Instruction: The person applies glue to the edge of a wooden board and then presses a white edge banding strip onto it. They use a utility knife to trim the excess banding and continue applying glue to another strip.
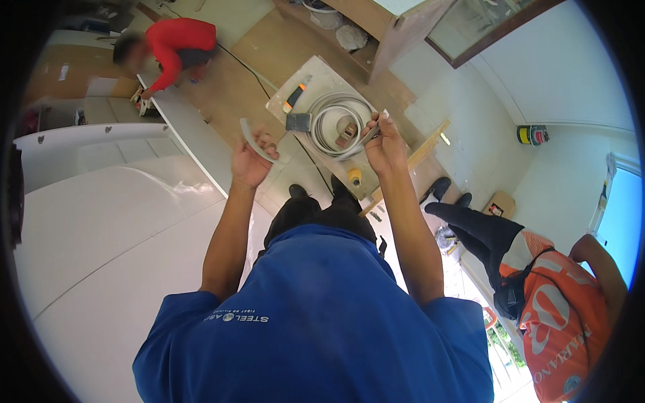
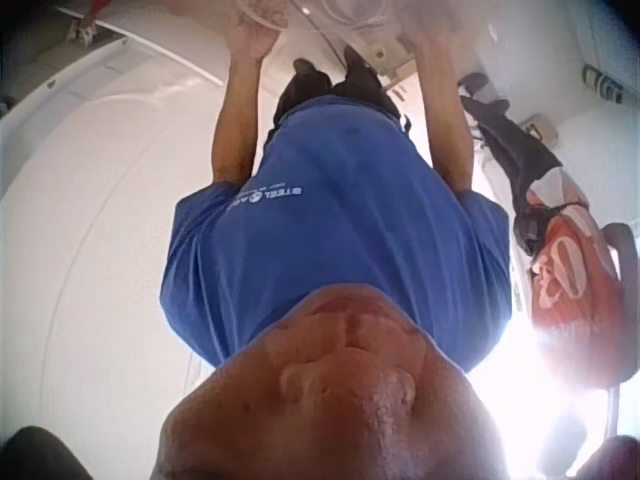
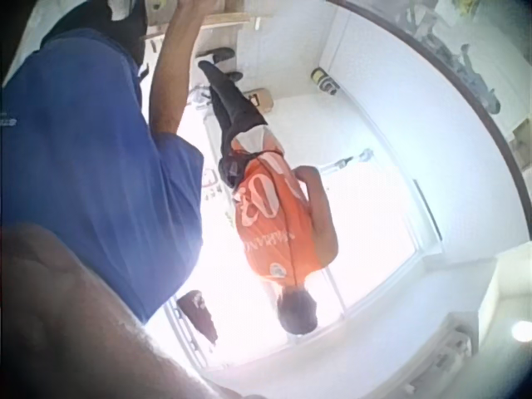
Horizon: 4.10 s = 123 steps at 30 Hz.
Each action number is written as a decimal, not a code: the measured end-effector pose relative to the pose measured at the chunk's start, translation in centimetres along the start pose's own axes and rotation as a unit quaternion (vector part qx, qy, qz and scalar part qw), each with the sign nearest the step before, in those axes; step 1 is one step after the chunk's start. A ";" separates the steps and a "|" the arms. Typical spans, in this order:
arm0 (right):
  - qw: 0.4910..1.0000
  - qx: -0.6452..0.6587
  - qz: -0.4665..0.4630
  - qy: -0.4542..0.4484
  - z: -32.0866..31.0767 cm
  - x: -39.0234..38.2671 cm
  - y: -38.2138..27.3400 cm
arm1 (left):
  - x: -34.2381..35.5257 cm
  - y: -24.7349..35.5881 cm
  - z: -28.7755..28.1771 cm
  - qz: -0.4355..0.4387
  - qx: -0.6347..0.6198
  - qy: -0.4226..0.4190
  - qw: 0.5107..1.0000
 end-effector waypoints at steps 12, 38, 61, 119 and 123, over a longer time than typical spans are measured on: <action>0.973 -0.090 -0.203 0.065 8.3 9.2 5.9 | -1.4 16.9 -6.0 0.304 0.060 0.370 0.876; 0.902 -0.418 -0.100 0.030 16.9 11.7 31.4 | -18.2 36.9 -22.8 0.286 0.155 0.502 0.802; 0.865 -0.487 -0.118 0.005 41.9 42.6 42.3 | -1.8 67.2 -25.9 0.137 0.305 0.544 0.770; 0.940 -0.304 0.132 -0.082 92.4 109.4 51.7 | 54.5 119.5 -19.3 0.191 0.341 0.389 0.834; 0.946 -0.293 0.135 -0.047 92.9 114.2 53.5 | 56.7 125.5 -23.8 0.121 0.452 0.387 0.794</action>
Point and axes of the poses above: each hand's wrist, its own x-axis towards the middle knuckle, its own z-axis out of the palm, y = z × x, the point moved 6 cm from there along x, towards the middle knuckle, and after that the axes turned 8 degrees about -z, right-handed, at the moved point
